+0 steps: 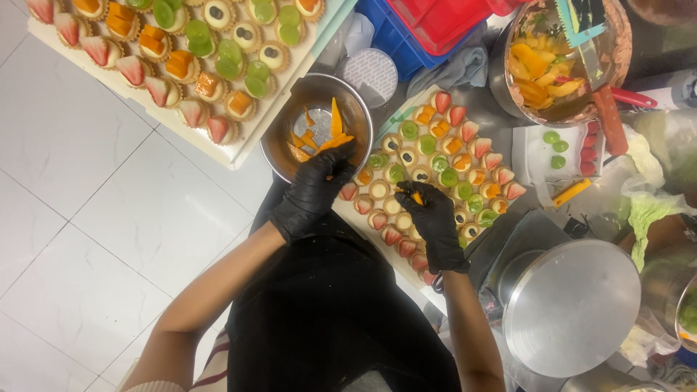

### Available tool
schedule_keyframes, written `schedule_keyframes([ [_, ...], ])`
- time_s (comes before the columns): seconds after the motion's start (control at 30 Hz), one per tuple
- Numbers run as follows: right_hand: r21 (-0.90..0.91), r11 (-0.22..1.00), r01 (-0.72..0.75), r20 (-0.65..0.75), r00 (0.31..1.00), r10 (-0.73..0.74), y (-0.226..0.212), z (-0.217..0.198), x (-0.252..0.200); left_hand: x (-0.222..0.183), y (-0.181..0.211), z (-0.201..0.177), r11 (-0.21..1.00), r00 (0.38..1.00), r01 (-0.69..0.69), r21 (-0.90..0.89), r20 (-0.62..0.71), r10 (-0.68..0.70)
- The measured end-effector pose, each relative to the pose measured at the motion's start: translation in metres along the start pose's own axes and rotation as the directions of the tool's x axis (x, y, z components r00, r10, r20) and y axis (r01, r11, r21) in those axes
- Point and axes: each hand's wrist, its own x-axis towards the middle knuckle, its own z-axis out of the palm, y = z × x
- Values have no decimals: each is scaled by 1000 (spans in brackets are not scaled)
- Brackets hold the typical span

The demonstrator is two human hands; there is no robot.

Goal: Preparing and garnishing fruit tarts with slices of peach or mango.

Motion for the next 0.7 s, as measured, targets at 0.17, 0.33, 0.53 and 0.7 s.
schedule_keyframes([
  [0.17,-323,900,292,24,953,-301,64,19,17,13,-91,-26,990,989,141,-14,-46,-142],
  [0.33,-294,909,295,-1,951,-309,54,34,23,36,-146,-28,751,986,-158,641,57,158],
  [0.53,-327,923,202,-37,973,-227,49,37,21,63,-158,-20,368,989,-124,921,147,-35],
  [0.7,-220,938,269,-51,957,-286,38,39,13,65,-141,-29,268,970,-234,935,245,-7],
])
